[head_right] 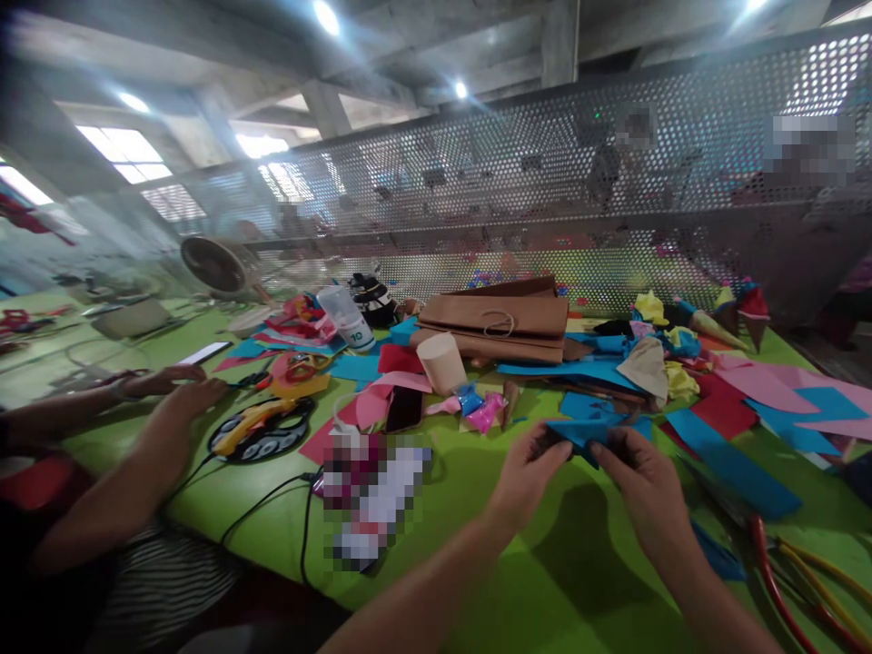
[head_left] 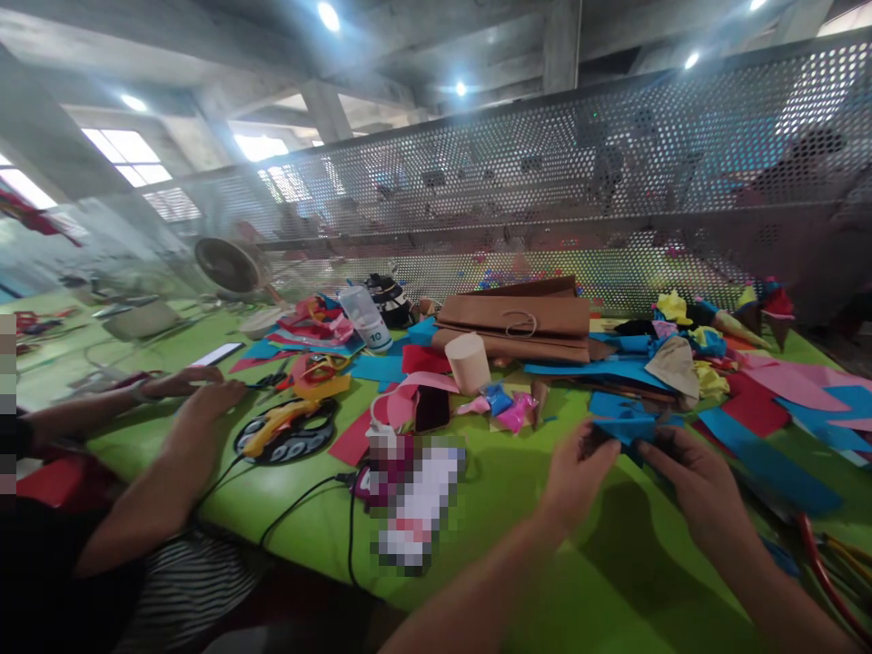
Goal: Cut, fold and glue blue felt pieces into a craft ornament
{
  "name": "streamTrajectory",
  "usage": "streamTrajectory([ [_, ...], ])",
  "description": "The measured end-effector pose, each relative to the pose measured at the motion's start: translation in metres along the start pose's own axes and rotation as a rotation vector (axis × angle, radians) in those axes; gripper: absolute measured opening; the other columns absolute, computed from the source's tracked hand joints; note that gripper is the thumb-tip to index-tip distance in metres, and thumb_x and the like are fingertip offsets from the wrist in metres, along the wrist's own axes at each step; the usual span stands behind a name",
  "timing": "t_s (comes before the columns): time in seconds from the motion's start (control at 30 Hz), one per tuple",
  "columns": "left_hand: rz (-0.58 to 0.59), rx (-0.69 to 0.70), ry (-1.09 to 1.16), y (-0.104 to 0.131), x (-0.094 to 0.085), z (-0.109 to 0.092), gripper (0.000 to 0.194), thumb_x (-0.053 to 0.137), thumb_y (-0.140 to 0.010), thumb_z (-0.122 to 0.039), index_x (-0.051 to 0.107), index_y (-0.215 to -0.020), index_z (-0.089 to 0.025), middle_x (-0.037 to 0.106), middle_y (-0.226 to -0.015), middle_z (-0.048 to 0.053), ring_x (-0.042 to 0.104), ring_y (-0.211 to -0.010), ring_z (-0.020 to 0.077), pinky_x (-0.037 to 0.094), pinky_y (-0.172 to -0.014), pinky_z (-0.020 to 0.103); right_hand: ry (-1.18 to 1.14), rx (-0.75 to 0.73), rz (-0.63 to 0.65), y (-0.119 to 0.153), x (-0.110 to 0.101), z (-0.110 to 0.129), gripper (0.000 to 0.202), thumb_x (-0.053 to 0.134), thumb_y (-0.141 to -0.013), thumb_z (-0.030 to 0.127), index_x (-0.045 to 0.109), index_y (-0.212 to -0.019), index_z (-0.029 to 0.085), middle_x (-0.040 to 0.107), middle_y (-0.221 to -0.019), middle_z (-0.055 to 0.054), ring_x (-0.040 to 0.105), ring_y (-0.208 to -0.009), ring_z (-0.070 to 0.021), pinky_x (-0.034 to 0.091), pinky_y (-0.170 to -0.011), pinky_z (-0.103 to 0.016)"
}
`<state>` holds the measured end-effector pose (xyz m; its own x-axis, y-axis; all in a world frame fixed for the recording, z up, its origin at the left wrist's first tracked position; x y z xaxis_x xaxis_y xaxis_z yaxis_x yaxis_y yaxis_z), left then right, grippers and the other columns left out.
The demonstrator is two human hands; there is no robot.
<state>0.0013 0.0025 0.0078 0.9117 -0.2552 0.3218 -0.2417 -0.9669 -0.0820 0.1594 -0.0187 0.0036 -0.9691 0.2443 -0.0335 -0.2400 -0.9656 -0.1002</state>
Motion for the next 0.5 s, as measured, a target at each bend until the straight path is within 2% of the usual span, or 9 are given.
streamTrajectory([
  [0.17,-0.023,0.042,-0.088,0.0018,-0.0014,-0.0011,0.027,0.07,-0.087,-0.041,0.07,-0.094,-0.015,0.067,-0.084,0.004,0.058,-0.077,0.0148,0.046,-0.074,0.026,-0.04,0.023,0.012,0.0013,0.003,-0.0002,0.028,0.083,-0.07,0.049,0.072,-0.082,0.027,0.068,-0.077,0.0,0.06,-0.076,-0.022,0.047,-0.069,-0.033],
  [0.33,-0.04,0.059,-0.178,0.002,-0.0037,0.0017,0.027,0.065,-0.091,-0.041,0.071,-0.096,-0.016,0.069,-0.09,0.006,0.06,-0.081,0.0169,0.048,-0.077,0.028,-0.041,0.022,0.038,0.0006,0.0045,0.0008,0.032,0.082,-0.07,0.052,0.073,-0.083,0.024,0.071,-0.08,-0.003,0.062,-0.077,-0.0229,0.049,-0.071,-0.034],
  [0.5,-0.056,0.066,-0.216,0.0022,-0.0058,0.0038,0.027,0.063,-0.091,-0.042,0.07,-0.092,-0.016,0.068,-0.087,0.005,0.06,-0.079,0.0169,0.049,-0.076,0.028,-0.005,0.005,0.055,0.0,0.0045,-0.0002,0.025,0.081,-0.071,0.046,0.072,-0.079,0.024,0.069,-0.076,-0.001,0.06,-0.074,-0.0212,0.046,-0.067,-0.031],
])
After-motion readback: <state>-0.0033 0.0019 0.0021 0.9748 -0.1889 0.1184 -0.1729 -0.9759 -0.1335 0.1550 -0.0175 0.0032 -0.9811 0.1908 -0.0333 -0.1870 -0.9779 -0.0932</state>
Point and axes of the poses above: each hand's wrist, its own y-axis away from the middle knuckle, its own x-axis out of the palm, z = x × y, the point moved 4 cm from there along -y, towards the middle knuckle
